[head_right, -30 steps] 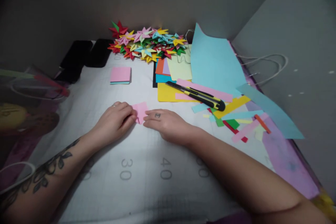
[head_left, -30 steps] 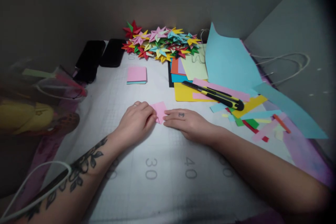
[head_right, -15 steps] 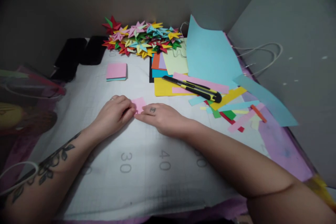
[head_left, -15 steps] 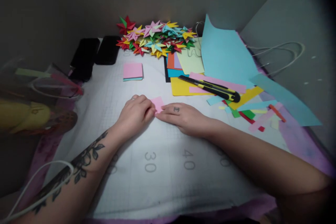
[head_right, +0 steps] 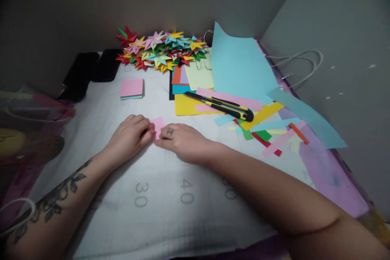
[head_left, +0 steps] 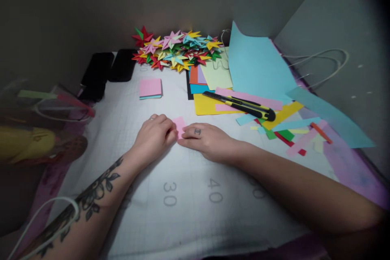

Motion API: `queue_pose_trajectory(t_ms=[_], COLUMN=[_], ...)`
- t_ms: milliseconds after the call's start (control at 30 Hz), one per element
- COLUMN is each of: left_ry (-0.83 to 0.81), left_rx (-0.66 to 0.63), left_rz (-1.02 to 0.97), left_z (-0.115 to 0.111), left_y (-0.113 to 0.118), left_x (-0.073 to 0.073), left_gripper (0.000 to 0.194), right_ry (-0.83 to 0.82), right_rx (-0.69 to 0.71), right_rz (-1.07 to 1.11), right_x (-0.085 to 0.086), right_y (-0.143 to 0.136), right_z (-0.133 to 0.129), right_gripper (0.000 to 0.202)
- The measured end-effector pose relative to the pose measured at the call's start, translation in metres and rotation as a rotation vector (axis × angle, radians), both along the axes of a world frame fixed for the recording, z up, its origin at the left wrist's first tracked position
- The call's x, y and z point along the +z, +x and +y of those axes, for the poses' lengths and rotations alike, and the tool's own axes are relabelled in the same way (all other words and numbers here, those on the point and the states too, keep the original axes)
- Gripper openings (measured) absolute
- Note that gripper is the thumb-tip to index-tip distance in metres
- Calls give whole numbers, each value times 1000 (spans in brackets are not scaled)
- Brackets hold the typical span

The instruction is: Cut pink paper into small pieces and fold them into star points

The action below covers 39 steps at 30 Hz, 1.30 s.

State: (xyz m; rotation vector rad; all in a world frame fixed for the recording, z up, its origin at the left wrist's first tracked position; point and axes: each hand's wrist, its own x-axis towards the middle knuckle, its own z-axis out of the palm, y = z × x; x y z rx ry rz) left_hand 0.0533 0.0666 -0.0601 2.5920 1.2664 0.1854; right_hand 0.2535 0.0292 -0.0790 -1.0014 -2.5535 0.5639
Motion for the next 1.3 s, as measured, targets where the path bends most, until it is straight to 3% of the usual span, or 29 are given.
queue_pose_trajectory(t_ms=[167, 300, 500, 833, 1000, 1167, 1300], left_ry=[-21, -45, -81, -47, -28, -25, -33], left_rx=[42, 95, 112, 103, 101, 102, 205], left_rz=[-20, -81, -174, -235, -246, -271, -516], left_z=[1, 1, 2, 0, 0, 1, -2], left_y=[-2, -13, -23, -24, -25, -27, -30], left_x=[-1, -2, -4, -7, -9, -10, -9], left_gripper=[18, 16, 10, 7, 7, 12, 16], right_ry=[71, 63, 45, 185, 283, 185, 182], right_rx=[19, -52, -104, -51, -11, 41, 24], right_rz=[-119, -219, -221, 14, 69, -44, 280], right_x=[3, 7, 11, 4, 6, 8, 7], right_y=[-4, -14, -27, -3, 12, 11, 8], right_z=[-3, -8, -11, -10, -6, 0, 1], right_gripper=[35, 37, 62, 24, 23, 29, 23])
